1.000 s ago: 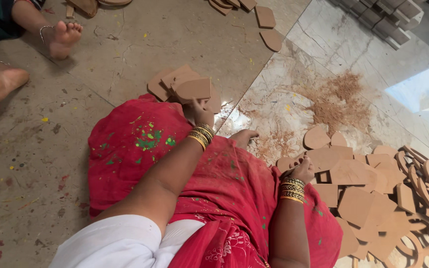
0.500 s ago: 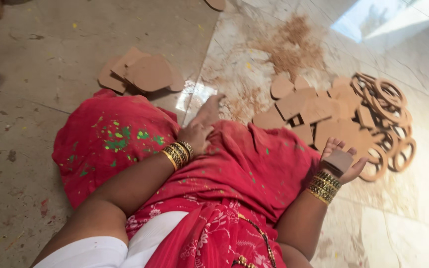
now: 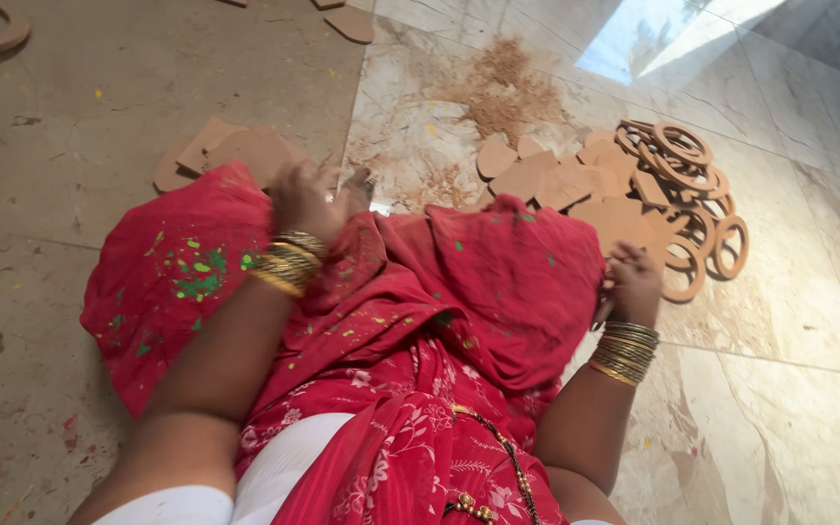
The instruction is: The person sits on the floor among piles of wooden cutout shapes and sands each piece by hand, rubbing the surfaces and edges to smooth them, then sets the sanded piece aside and picks up the next one. Sawdust accumulates on the floor around the work area.
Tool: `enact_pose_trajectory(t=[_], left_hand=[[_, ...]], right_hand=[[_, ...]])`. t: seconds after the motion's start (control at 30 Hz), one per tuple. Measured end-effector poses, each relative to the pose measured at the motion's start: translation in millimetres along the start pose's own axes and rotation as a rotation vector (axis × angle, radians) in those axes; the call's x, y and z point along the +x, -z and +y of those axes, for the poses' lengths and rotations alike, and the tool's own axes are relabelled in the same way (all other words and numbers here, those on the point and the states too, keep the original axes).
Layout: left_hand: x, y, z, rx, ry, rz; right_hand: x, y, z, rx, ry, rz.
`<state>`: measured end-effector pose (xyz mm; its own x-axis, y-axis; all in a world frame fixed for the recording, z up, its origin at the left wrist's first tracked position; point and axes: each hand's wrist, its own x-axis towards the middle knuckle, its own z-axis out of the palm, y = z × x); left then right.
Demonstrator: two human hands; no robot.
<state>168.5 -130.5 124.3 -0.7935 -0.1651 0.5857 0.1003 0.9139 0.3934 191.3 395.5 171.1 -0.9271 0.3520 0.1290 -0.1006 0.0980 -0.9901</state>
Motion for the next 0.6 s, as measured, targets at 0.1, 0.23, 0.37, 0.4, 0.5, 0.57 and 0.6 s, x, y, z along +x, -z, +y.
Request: enact_pose_trajectory(t=[0.1, 0.23, 0.37, 0.4, 0.5, 0.57, 0.6], left_hand=[[-5.3, 69.1, -24.7, -0.108, 0.005, -0.141], [-72.6, 150.5, -96.1, 0.006, 0.102, -0.019], [-194.4, 154.4, -155.0, -0.770, 0.541, -0.133], [-225.4, 144.2, -158.7, -0.732, 0.674, -0.320], [-269.1, 116.9, -169.2, -0.503, 0.926, -0.392], [-258.8, 113.6, -176.0, -0.201, 1.026, -0.305], [-239.9, 117.7, -182.5, 0.017, 1.044, -0.280]], right_hand=[[-29.3, -8.7, -11.8, -0.372, 0.024, -0.140], [-52.8, -4.7, -14.4, -0.684, -0.067, -0.152], [-56.7, 3.4, 13.3, -0.850, 0.001, -0.160], [-54.6, 4.2, 21.4, -0.838, -0.047, -0.203], [-36.0, -0.1, 34.3, -0.622, -0.160, -0.302], [-2.3, -11.3, 25.5, -0.248, -0.166, -0.352], [20.8, -15.8, 15.2, -0.119, -0.223, -0.364]])
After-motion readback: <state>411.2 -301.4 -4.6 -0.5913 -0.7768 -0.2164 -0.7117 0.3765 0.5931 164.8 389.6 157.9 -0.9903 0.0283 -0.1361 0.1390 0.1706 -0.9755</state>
